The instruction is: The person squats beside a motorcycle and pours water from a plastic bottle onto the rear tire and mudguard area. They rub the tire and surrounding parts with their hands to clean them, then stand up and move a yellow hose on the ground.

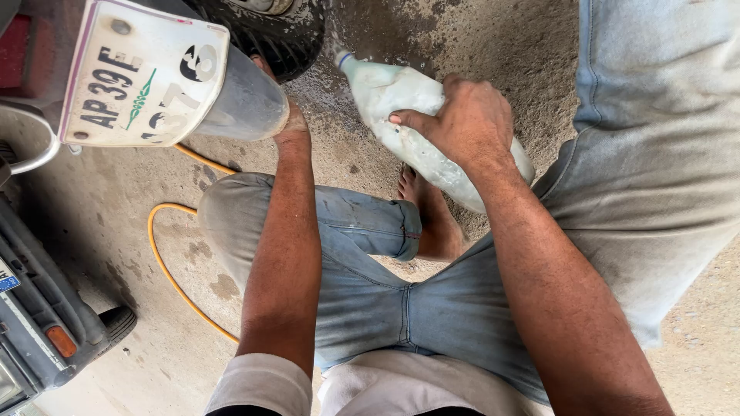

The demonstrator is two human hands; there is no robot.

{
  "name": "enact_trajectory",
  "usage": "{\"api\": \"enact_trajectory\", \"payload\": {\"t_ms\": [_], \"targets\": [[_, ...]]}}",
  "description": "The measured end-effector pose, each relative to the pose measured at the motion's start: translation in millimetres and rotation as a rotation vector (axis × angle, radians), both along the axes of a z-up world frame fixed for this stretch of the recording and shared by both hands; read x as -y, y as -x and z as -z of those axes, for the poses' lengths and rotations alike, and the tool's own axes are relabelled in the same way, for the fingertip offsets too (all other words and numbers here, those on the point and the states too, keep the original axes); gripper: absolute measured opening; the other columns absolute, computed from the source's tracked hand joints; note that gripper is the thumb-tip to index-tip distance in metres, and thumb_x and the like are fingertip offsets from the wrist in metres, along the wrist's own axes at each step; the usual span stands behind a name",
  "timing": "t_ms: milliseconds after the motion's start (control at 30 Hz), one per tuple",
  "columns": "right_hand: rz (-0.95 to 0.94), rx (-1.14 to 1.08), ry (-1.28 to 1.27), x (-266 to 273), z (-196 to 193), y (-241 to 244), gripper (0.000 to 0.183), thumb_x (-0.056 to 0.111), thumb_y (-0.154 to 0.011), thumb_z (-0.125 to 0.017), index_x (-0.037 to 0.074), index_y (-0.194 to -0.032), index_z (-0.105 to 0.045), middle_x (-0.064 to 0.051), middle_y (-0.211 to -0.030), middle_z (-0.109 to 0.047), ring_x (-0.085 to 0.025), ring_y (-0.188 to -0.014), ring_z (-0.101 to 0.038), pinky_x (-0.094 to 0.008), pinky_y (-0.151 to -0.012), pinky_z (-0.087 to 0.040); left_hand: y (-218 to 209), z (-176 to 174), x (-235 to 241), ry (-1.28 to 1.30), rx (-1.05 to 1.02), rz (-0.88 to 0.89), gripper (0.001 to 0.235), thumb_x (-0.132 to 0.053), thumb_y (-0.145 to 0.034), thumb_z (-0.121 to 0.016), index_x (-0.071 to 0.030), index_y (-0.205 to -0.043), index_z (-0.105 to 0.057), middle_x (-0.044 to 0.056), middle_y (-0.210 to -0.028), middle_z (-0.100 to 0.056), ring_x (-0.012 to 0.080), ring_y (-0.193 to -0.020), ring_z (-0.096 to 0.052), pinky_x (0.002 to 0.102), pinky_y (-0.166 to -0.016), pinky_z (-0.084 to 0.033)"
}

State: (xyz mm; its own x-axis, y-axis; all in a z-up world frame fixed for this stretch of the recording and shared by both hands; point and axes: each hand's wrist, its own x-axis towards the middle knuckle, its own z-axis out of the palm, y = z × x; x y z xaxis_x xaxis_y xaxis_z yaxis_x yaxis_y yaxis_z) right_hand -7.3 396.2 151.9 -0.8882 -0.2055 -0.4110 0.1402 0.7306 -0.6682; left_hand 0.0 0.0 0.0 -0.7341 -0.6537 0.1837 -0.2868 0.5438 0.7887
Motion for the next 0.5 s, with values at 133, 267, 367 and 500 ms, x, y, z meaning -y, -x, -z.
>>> {"api": "enact_trajectory", "payload": {"t_ms": [133,267,367,500], "targets": [[-0.001,0.047,0.060,3,1,-2,0.088,0.083,-0.068,-0.078,0.002,-0.101,-0.072,-0.011,-0.064,-0.071,-0.025,-0.068,-0.074,-0.046,-0.069,-0.061,-11,-1,7,-0.013,0.022,-0.021,0.073,-0.063,-0.108,-0.052,-0.006,-0.153,-0.045,0.015,-0.156,-0.049,0.0304,-0.144,-0.048,0.045,-0.126,-0.041],[-0.062,-0.055,-0.060,6,-3,-1,0.092,0.086,-0.067,-0.078,0.001,-0.100,-0.073,-0.012,-0.063,-0.068,-0.027,-0.063,-0.073,-0.049,-0.062,-0.061,3,-3,4,-0.004,0.004,-0.010,0.073,-0.063,-0.108,-0.052,-0.006,-0.153,-0.045,0.016,-0.155,-0.049,0.0304,-0.143,-0.048,0.045,-0.125,-0.042],[-0.055,-0.059,-0.018,2,-8,-1,0.094,0.086,-0.067,-0.078,-0.001,-0.101,-0.072,-0.012,-0.059,-0.068,-0.028,-0.061,-0.073,-0.049,-0.062,-0.060,4,0,-12,0.001,-0.032,0.001,0.073,-0.063,-0.108,-0.052,-0.006,-0.153,-0.046,0.016,-0.155,-0.049,0.0304,-0.143,-0.048,0.045,-0.125,-0.042],[-0.052,-0.098,0.011,0,-35,8,0.089,0.084,-0.068,-0.080,0.000,-0.098,-0.072,-0.013,-0.058,-0.068,-0.030,-0.061,-0.073,-0.048,-0.066,-0.060,9,-14,-24,-0.003,0.017,-0.014,0.073,-0.063,-0.108,-0.052,-0.006,-0.153,-0.046,0.016,-0.155,-0.049,0.0304,-0.143,-0.049,0.045,-0.125,-0.042]]}}
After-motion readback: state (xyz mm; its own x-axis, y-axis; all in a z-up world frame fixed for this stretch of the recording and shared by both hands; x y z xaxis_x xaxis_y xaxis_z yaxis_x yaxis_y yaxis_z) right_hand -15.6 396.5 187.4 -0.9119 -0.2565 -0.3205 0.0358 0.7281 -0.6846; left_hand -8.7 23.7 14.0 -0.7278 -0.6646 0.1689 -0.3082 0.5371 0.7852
